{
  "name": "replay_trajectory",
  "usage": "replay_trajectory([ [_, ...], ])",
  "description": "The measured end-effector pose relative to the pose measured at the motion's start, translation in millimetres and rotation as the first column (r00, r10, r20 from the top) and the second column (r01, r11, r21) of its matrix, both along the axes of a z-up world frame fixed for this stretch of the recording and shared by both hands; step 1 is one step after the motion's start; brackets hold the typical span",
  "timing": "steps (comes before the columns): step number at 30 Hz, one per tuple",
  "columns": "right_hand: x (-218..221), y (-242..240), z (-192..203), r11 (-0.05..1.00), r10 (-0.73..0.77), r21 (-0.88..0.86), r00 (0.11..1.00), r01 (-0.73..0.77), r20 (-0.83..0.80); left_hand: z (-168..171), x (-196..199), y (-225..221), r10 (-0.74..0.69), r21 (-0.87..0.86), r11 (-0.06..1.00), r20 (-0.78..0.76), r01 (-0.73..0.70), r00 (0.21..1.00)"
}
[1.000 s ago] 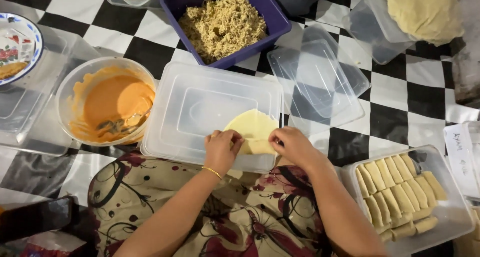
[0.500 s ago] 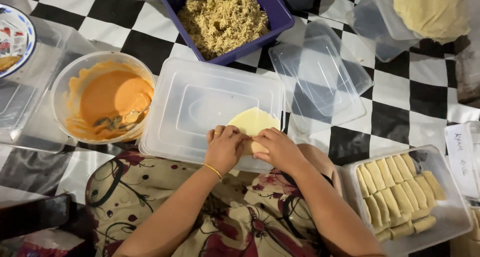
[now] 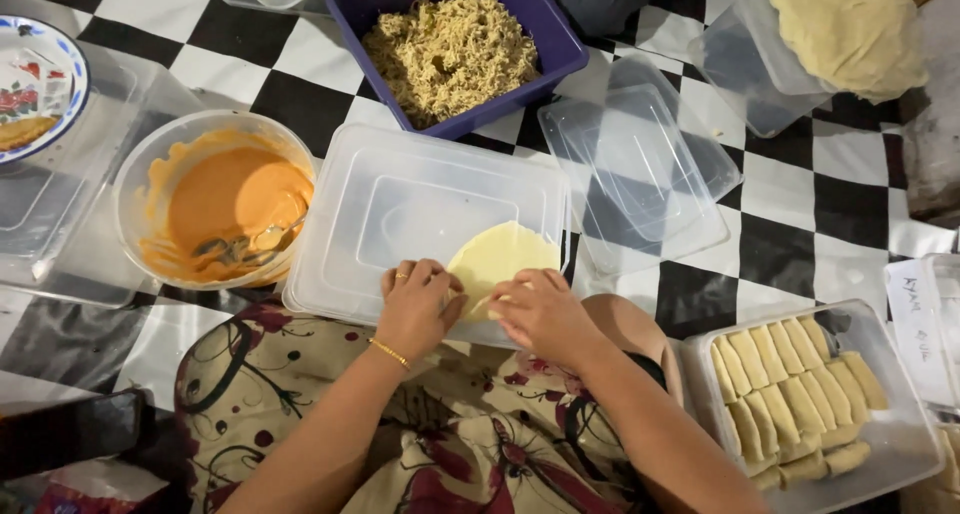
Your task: Rolling and preparing risoles by placing filling on dough and folding them into cylindrical shapes.
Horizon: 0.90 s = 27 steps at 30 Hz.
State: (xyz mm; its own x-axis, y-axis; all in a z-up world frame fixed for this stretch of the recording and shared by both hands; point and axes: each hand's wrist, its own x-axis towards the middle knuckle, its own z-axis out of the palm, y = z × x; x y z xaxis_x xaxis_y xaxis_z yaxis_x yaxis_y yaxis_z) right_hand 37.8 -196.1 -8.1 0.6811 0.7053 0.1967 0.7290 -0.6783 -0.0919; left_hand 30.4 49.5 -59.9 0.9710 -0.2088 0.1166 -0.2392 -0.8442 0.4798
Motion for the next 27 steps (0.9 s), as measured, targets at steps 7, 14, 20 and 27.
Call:
replay_trajectory([
  [7,2.1,-0.7,-3.4,0.999,-0.041,0.01,0.997,0.042,-0.061,-0.6,-20.5,5.0,-0.21,0.202,0.959,0.046,0.197,0.977],
  [14,22.2,-82.6,-47.8,0.61,-0.661,0.032,0.531,0.792,-0.53,37.1,-22.3,-25.2,-0.266,0.347,0.927,0.349,0.14,0.899],
  [20,27.5,-78.9,-44.7,0.68,-0.707,-0.411,0.395,0.607,-0.587,22.2,-19.9,-54.8,-0.374,0.215,0.926,0.407,0.311,0.833],
  [27,49.1,-73.8,-65.7,0.699,-0.711,-0.47,0.457,0.539,-0.534,28.2,-26.9,-64.6,-0.384,0.231,0.919,0.329,0.32,0.863],
])
